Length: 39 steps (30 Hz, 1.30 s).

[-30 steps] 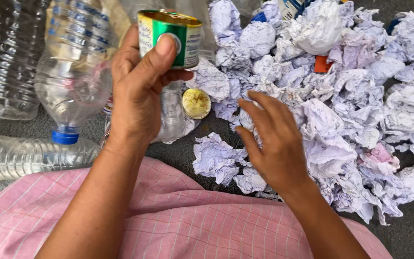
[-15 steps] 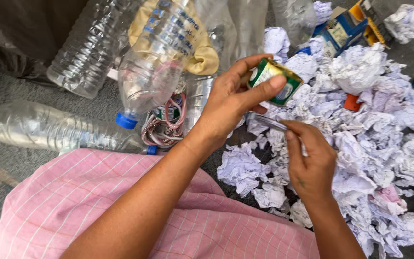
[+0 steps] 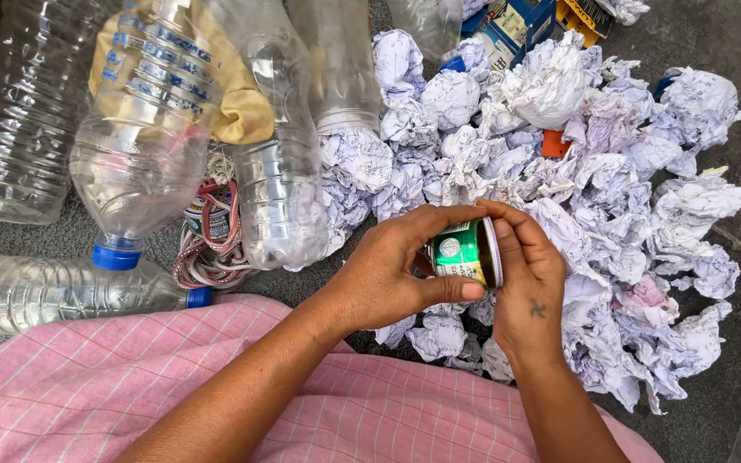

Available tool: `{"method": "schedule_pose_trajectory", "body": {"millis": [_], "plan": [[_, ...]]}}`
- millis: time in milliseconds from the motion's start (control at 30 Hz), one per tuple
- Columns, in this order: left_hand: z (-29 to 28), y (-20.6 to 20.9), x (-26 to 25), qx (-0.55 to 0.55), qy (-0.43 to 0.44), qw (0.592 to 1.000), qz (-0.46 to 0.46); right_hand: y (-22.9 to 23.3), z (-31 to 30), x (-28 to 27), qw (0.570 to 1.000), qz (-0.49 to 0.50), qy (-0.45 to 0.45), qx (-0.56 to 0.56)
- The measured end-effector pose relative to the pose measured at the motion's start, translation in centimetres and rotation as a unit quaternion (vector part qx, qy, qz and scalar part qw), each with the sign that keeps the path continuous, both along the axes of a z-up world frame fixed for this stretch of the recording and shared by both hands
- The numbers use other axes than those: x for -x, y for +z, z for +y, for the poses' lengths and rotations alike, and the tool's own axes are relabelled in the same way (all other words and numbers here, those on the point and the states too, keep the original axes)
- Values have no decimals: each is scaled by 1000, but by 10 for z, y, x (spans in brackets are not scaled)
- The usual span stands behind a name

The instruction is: The person sits on the floor and sorts through a pile of crumpled papers and plastic bottles. They unwrap a small tin, wipe it with a paper, and then proceed to pick up individual crumpled papers, unfold them, and place them back into the pile.

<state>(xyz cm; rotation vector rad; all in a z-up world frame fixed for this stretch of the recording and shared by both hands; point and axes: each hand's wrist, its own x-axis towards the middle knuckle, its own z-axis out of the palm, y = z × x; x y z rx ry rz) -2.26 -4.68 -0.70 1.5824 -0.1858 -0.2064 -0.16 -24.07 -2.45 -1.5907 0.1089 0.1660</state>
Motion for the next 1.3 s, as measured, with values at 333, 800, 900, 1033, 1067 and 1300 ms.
{"method": "schedule_pose_trajectory", "body": {"millis": [333,800,900,1033,1067,1300], "plan": [[-3,5,0,-168,67,983,-34,6,9,10,995,-55,62,51],[7,3,-3,-104,39,993,-48,19,1,4,984,-92,115,104],[6,3,-4,-108,72,991,-18,24,7,5,974,-113,164,107],[6,1,-5,-35,116,991,60,25,21,11,963,-117,211,122],[4,0,-5,-3,122,989,86,24,22,13,959,-111,210,152],[-2,-2,-2,10,141,978,154,13,18,15,922,-182,169,296]]}}
